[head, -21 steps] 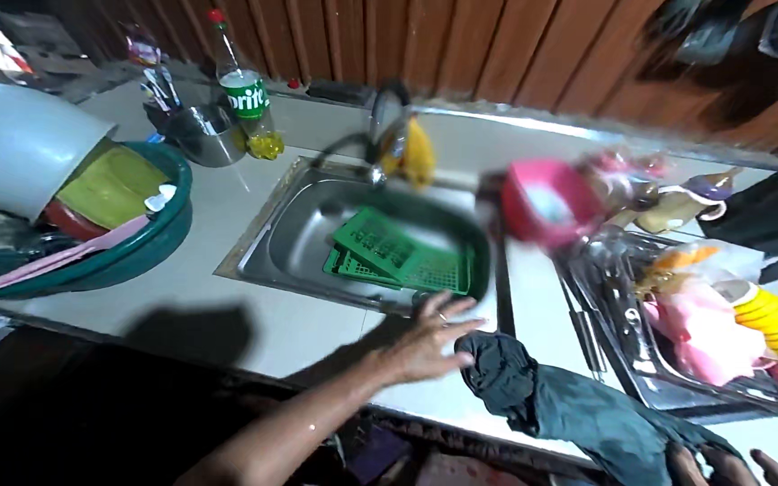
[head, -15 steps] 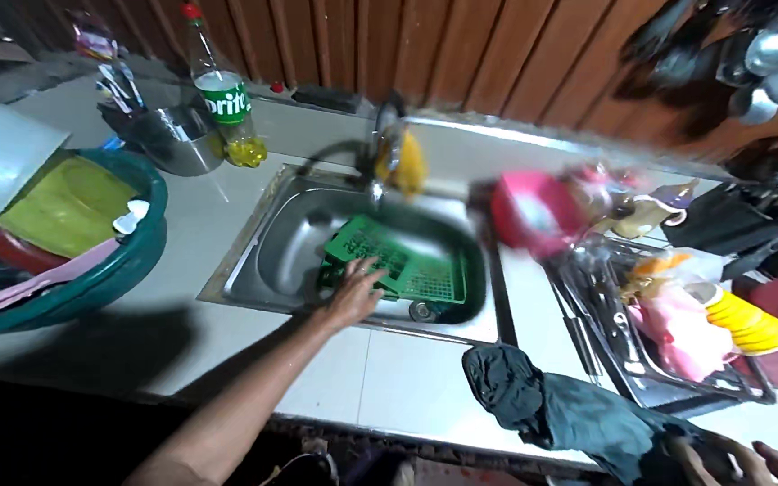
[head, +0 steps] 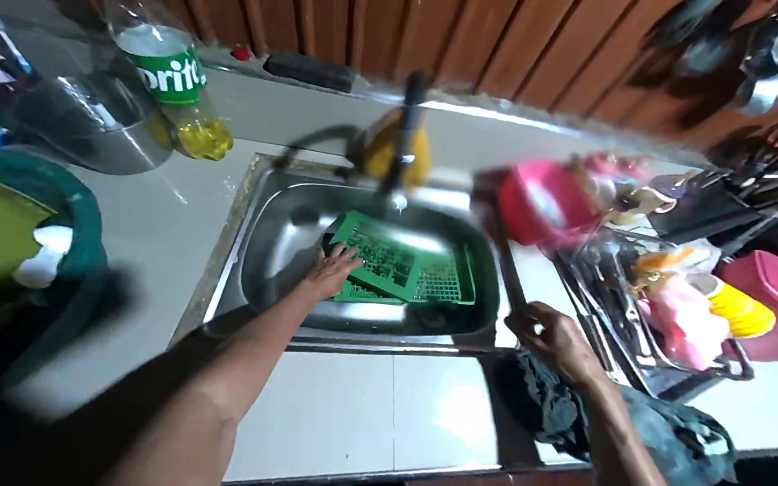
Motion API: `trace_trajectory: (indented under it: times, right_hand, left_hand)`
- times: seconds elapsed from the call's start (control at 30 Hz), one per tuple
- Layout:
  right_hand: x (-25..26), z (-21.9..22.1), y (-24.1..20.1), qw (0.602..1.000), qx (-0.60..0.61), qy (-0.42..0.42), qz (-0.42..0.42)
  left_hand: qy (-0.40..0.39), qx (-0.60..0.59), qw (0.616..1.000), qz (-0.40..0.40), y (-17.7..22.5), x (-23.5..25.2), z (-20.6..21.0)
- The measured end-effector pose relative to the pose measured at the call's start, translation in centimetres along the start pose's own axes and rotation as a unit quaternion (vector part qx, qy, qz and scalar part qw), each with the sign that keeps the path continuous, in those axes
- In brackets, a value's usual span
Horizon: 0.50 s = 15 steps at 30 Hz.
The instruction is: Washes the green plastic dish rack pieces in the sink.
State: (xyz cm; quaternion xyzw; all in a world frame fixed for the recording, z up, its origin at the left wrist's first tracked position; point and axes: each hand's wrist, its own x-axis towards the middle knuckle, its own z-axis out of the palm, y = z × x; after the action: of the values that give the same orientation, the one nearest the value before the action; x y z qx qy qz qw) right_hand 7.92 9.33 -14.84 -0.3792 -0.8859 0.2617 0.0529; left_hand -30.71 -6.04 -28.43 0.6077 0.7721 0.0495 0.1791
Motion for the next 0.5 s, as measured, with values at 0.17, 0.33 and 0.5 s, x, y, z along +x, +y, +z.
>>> trace_trajectory:
  times: [0.17, 0.33, 0.5]
  right_hand:
    - [7.0, 2.6, 0.6, 0.984, -0.038, -0.174, 0.026]
    - [10.4, 2.9, 1.0, 0.948, -0.068, -0.31, -0.003]
    - [11.4, 3.4, 1.6, 0.91, -0.064, -0.409, -0.011]
  left_hand:
    - [-0.044, -0.005, 0.999, 0.022, -0.5, -1.8, 0.1]
    - [0.003, 0.011, 0.997, 0.081, -1.0, -4.0, -1.2]
    - [0.201, 0.073, 0.969, 0.122, 0.2, -6.1, -4.6]
